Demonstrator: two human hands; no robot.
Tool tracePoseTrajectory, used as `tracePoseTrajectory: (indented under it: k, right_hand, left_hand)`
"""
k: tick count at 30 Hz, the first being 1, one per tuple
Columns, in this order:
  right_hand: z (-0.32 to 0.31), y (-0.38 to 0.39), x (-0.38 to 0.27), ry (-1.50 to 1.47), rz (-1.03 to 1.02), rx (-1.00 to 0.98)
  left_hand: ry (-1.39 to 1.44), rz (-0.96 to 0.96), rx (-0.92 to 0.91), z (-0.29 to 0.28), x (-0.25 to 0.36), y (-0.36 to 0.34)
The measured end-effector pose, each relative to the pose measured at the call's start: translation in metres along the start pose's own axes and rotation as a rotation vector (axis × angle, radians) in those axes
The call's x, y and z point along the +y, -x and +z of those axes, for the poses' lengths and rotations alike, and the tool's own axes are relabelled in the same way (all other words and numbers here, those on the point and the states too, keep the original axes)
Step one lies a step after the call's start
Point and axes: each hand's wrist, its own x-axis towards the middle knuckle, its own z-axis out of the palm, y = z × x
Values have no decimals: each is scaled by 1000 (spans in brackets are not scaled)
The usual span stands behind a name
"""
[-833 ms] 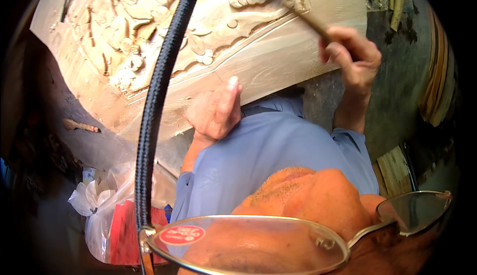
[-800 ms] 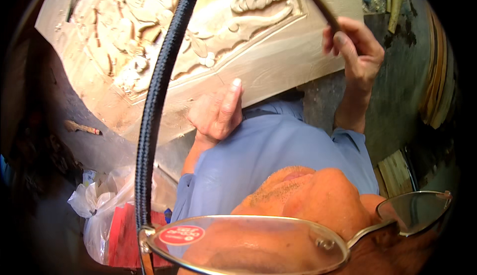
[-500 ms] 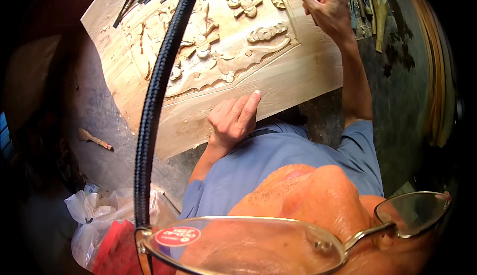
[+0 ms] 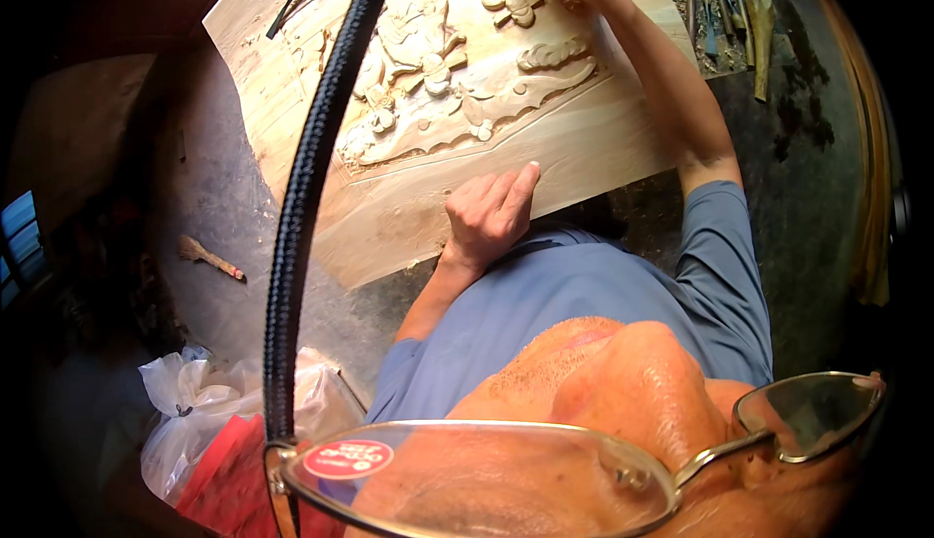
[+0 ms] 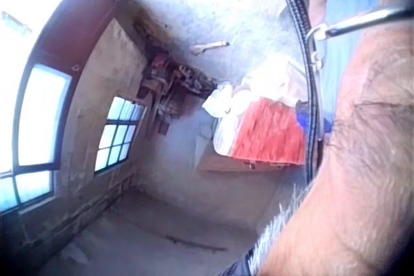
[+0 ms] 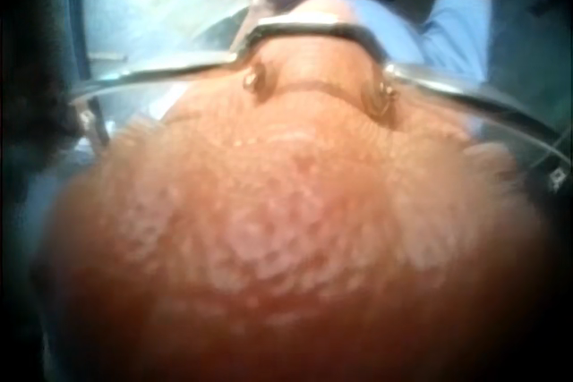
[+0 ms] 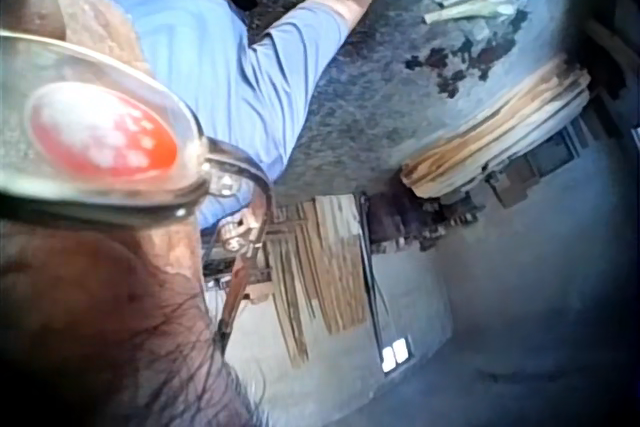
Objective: The person carves decorative floral patterns into a wooden panel using a chisel and a wooden mallet.
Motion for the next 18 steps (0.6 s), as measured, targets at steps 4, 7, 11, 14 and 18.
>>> tracePoseTrajectory:
  k: [4, 7, 11, 14, 18]
  right_hand:
    - [20, -10, -3, 42, -44, -6]
    - [32, -13, -5, 77, -83, -12]
    - [47, -17, -5, 134, -147, -36]
    - [52, -21, -5, 178, -200, -48]
    - [52, -26, -5, 250, -289, -75]
  left_hand:
    - [-18, -9, -3, 0, -4, 4]
    - [-12, 11, 23, 7, -8, 4]
    - [-30, 1, 15, 9, -10, 4]
    - [-34, -3, 15, 7, -11, 1]
    - [-7, -3, 51, 11, -13, -2]
